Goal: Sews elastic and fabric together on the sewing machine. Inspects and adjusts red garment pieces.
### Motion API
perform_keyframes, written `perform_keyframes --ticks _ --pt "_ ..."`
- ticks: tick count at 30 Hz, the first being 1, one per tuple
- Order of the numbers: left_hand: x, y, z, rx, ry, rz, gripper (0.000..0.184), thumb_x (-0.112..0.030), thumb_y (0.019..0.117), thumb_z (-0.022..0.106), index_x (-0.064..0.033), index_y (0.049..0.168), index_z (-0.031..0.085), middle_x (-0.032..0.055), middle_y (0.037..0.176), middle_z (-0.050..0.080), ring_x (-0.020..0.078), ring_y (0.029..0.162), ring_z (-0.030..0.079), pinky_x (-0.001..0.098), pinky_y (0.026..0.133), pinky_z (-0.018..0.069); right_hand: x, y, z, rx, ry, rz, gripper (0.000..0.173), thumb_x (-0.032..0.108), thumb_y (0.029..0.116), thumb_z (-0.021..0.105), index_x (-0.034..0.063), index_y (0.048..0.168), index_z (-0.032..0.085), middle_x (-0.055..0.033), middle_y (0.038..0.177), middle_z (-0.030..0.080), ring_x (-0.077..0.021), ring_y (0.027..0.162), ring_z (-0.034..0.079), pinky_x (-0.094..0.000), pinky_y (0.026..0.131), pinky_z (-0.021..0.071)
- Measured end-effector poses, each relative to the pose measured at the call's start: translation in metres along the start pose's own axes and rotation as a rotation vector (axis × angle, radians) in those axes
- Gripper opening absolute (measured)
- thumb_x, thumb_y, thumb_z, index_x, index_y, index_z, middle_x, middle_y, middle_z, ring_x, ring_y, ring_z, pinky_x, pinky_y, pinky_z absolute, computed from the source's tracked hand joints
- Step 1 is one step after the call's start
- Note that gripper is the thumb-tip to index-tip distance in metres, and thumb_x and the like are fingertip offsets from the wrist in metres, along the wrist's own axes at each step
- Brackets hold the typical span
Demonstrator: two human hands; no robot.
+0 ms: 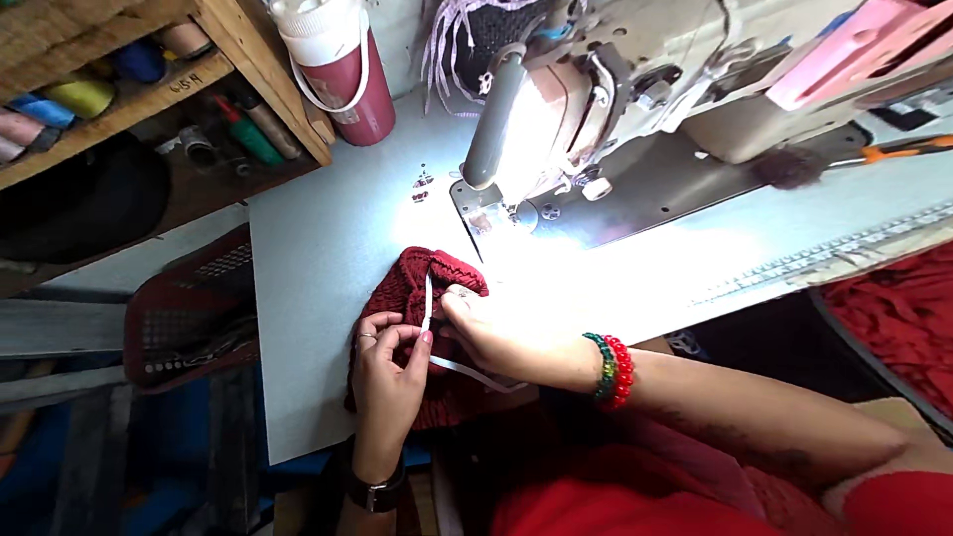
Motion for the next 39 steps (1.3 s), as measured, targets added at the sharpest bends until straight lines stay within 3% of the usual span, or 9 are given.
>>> perform_keyframes --ticks 8,14,16,18,20,25,30,33,39 --pt "0.001 -0.005 -0.001 -0.056 -0.007 0.094 0.011 -0.025 0.0847 0.076 -0.0148 0.084 0.078 0.0082 0.119 0.059 0.0088 0.111 0.057 0.0197 0.089 0.0504 0.008 0.008 0.010 0.038 -0.079 -0.081 0.014 0.013 0.1010 0.054 0.0018 0.104 0.061 -0.0138 0.098 0.063 -0.0212 0.070 0.066 -0.0323 0.057 0.0552" --pt "-0.003 -0.011 -0.003 -0.073 0.009 0.180 0.010 -0.028 0.0864 0.077 -0.0190 0.084 0.079 0.0085 0.117 0.057 0.0143 0.119 0.051 0.0270 0.100 0.0434 0.007 0.009 0.014 0.123 -0.042 -0.164 0.011 0.011 0.0998 0.056 0.0027 0.104 0.061 -0.0123 0.092 0.064 -0.0223 0.068 0.066 -0.0354 0.057 0.0553" --pt "-0.013 -0.023 -0.014 -0.076 -0.039 0.227 0.011 -0.029 0.0903 0.075 -0.0187 0.087 0.078 0.0079 0.120 0.057 0.0155 0.122 0.050 0.0296 0.104 0.0424 0.002 0.005 0.002 0.057 0.037 -0.157 0.013 0.015 0.1019 0.055 0.0047 0.105 0.062 -0.0090 0.093 0.065 -0.0198 0.077 0.068 -0.0347 0.064 0.0568" --pt "-0.027 -0.041 -0.033 -0.022 -0.127 0.235 0.011 -0.033 0.0967 0.069 -0.0229 0.093 0.071 -0.0019 0.129 0.054 0.0078 0.125 0.048 0.0250 0.105 0.0424 -0.004 -0.002 -0.027 -0.124 0.060 -0.132 0.017 0.020 0.1032 0.053 0.0069 0.106 0.065 -0.0048 0.094 0.066 -0.0136 0.080 0.066 -0.0297 0.068 0.0568" --pt "-0.032 -0.056 -0.047 0.043 -0.278 0.184 0.010 -0.032 0.0977 0.068 -0.0231 0.096 0.070 -0.0076 0.129 0.056 0.0026 0.123 0.053 0.0181 0.099 0.0487 -0.012 -0.009 -0.047 -0.222 0.085 -0.101 0.018 0.018 0.1030 0.053 0.0056 0.109 0.065 -0.0044 0.096 0.066 -0.0125 0.081 0.064 -0.0291 0.072 0.0556" --pt "-0.014 -0.060 -0.038 0.001 -0.286 0.062 0.011 -0.022 0.0952 0.068 -0.0133 0.093 0.073 -0.0008 0.112 0.061 0.0047 0.106 0.059 0.0166 0.087 0.0528 0.013 -0.026 -0.042 -0.123 0.153 -0.112 0.022 0.025 0.1020 0.056 0.0068 0.113 0.063 -0.0039 0.091 0.066 -0.0104 0.068 0.061 -0.0270 0.059 0.0535" --pt "-0.023 -0.057 -0.036 -0.067 -0.356 0.090 0.013 -0.014 0.1012 0.060 -0.0038 0.099 0.068 0.0052 0.114 0.064 0.0084 0.104 0.064 0.0207 0.088 0.0567 0.041 -0.041 -0.012 0.062 0.504 -0.096 0.024 0.022 0.1038 0.056 0.0018 0.116 0.059 -0.0084 0.097 0.068 -0.0111 0.083 0.065 -0.0263 0.075 0.0560" --pt "-0.032 -0.046 -0.041 -0.146 -0.312 0.134 0.013 -0.012 0.1003 0.060 -0.0018 0.098 0.068 0.0063 0.113 0.065 0.0080 0.101 0.064 0.0199 0.085 0.0561 0.023 -0.029 -0.007 -0.013 0.370 -0.012 0.023 0.020 0.1025 0.056 0.0028 0.116 0.061 -0.0081 0.092 0.066 -0.0142 0.078 0.065 -0.0311 0.071 0.0570" --pt "-0.026 -0.044 -0.035 -0.139 -0.363 0.095 0.014 -0.012 0.1001 0.060 -0.0006 0.100 0.068 0.0057 0.112 0.063 0.0065 0.096 0.064 0.0178 0.079 0.0566 0.041 -0.016 -0.024 -0.001 0.280 -0.066 0.020 0.022 0.1020 0.056 0.0044 0.111 0.060 -0.0050 0.088 0.063 -0.0101 0.073 0.061 -0.0249 0.065 0.0528"
Point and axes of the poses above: each hand's wrist, its own y-axis towards the middle knuckle, its own z-axis out of the palm, x = y × z, the point moved 9 cm from there along y, towards the middle knuckle
